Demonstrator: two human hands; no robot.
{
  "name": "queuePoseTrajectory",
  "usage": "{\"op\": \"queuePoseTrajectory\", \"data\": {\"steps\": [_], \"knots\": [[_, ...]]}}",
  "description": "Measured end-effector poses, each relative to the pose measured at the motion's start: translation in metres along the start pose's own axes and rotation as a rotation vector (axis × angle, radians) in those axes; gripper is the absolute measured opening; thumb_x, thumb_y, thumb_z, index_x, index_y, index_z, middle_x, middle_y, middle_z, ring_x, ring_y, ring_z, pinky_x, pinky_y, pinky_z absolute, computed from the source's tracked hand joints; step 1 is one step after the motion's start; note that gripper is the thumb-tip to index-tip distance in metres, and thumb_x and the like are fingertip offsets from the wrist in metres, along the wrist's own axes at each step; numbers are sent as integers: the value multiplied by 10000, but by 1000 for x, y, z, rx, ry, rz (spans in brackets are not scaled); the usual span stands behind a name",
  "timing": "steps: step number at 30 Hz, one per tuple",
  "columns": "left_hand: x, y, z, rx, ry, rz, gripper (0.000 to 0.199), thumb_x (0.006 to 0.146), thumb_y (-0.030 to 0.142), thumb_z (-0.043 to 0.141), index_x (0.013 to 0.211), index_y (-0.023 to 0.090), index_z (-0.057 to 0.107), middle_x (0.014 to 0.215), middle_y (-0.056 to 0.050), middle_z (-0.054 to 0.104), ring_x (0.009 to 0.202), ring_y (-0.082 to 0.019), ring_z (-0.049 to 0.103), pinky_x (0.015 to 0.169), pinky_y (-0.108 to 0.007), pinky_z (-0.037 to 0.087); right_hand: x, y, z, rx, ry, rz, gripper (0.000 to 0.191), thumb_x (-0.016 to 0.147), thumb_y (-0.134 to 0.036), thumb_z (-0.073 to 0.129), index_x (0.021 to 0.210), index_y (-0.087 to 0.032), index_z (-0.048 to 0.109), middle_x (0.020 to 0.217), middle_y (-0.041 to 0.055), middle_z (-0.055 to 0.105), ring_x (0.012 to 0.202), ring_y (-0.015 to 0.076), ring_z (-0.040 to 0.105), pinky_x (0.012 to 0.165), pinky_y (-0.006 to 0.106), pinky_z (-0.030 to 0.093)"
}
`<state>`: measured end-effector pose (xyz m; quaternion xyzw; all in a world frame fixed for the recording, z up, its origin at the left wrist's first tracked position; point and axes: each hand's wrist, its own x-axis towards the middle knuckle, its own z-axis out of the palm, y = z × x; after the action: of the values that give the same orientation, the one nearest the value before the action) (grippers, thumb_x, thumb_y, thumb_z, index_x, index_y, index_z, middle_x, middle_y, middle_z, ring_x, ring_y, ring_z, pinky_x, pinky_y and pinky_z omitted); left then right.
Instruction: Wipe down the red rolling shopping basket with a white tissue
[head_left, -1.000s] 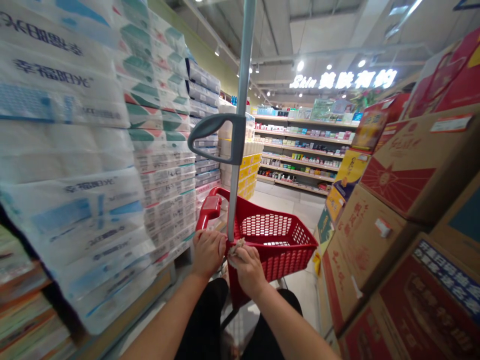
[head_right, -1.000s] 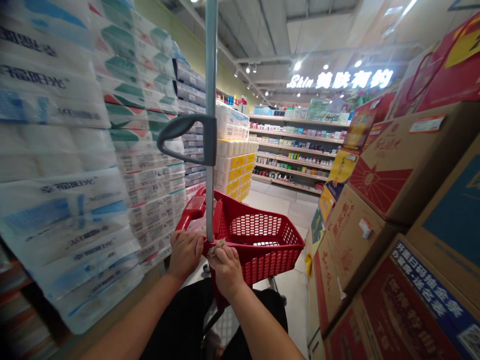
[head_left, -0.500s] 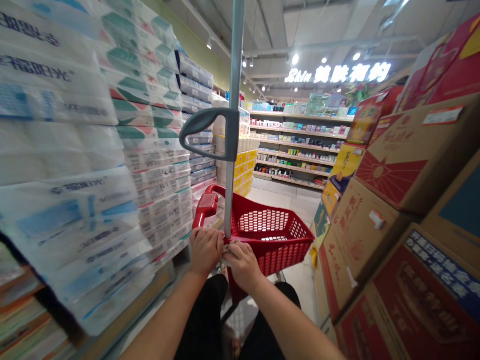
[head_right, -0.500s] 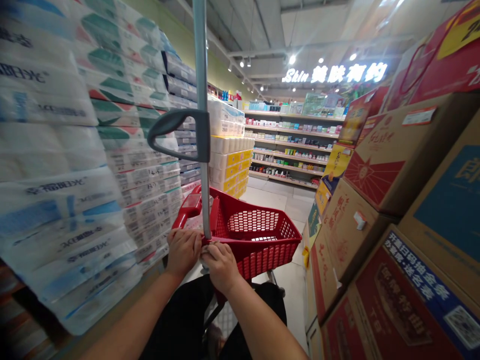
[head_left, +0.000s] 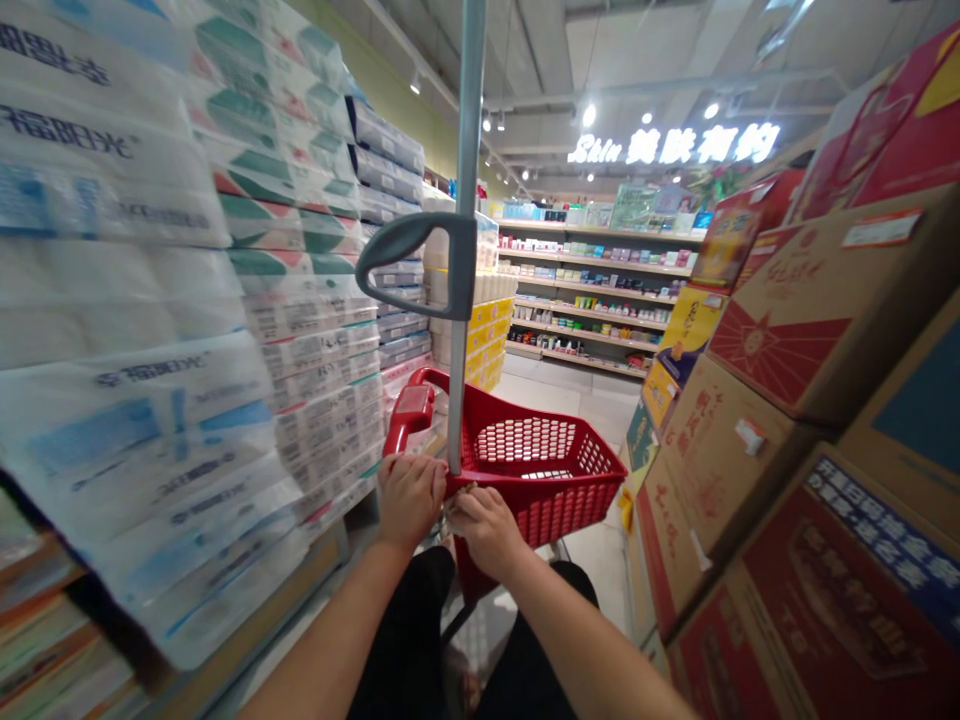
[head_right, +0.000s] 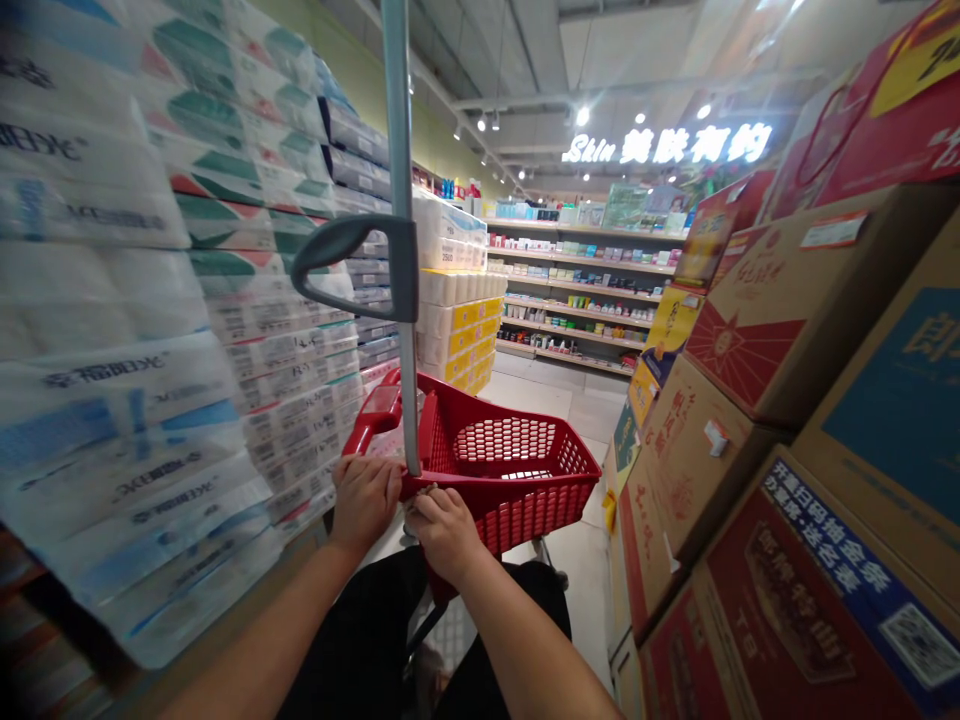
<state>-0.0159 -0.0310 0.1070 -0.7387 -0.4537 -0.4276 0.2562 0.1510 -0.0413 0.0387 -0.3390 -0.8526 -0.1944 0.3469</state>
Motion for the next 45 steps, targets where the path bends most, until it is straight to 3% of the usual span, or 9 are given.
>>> {"op": "queuePoseTrajectory", "data": {"steps": [5,11,16,21,28,32,36,45], "knots": [[0,-1,-1,-14,-4,11,183,900,220,479,848,221,655,861,-23,703,874,-217,560,935,-444,349,-18,-3,9,-13,-37,38,98,926,-233,581,961,-245,672,981,25,648,954,174,531,826,317,381],[0,0,0,-17,18,11,192,895,218,474,852,221,661,858,-38,701,868,-220,568,931,-450,348,-2,-5,0,23,27,67,125,931,-212,555,950,-239,676,971,27,646,948,183,533,867,336,396],[-1,-2,0,-55,9,10,221,912,216,440,882,226,659,872,-35,705,889,-216,575,918,-441,352,-6,-6,0,23,36,43,106,923,-216,572,939,-231,675,983,26,653,929,182,543,826,333,423],[-2,-4,4,-85,51,9,237,933,205,400,929,224,637,882,-23,711,875,-205,571,885,-420,360,8,-7,-12,15,187,98,194,946,-191,534,1091,-210,663,1091,51,651,1043,188,545,954,345,423],[-4,-6,3,-91,-3,10,219,930,215,419,911,224,637,897,-25,708,903,-210,561,915,-413,353,10,-7,-12,54,126,108,151,935,-202,556,1006,-224,688,1006,44,664,976,178,569,895,330,471],[-6,-7,7,-93,70,-12,205,926,194,424,978,206,622,888,-39,707,880,-213,574,910,-411,365,16,-8,-15,64,219,123,176,932,-201,560,1058,-213,683,1062,53,657,1029,176,551,962,336,455],[-7,-10,12,-86,156,0,198,910,173,437,1031,195,593,873,-57,705,839,-218,585,899,-412,384,23,-10,-18,67,201,105,192,934,-192,551,1070,-219,684,1093,51,655,1060,180,551,975,338,457],[-11,-14,15,-42,138,37,234,882,143,451,1091,186,547,886,-73,693,870,-231,592,891,-419,398,37,-13,-25,81,235,106,251,948,-212,536,1164,-216,662,1168,51,649,1112,170,541,995,320,454]]}}
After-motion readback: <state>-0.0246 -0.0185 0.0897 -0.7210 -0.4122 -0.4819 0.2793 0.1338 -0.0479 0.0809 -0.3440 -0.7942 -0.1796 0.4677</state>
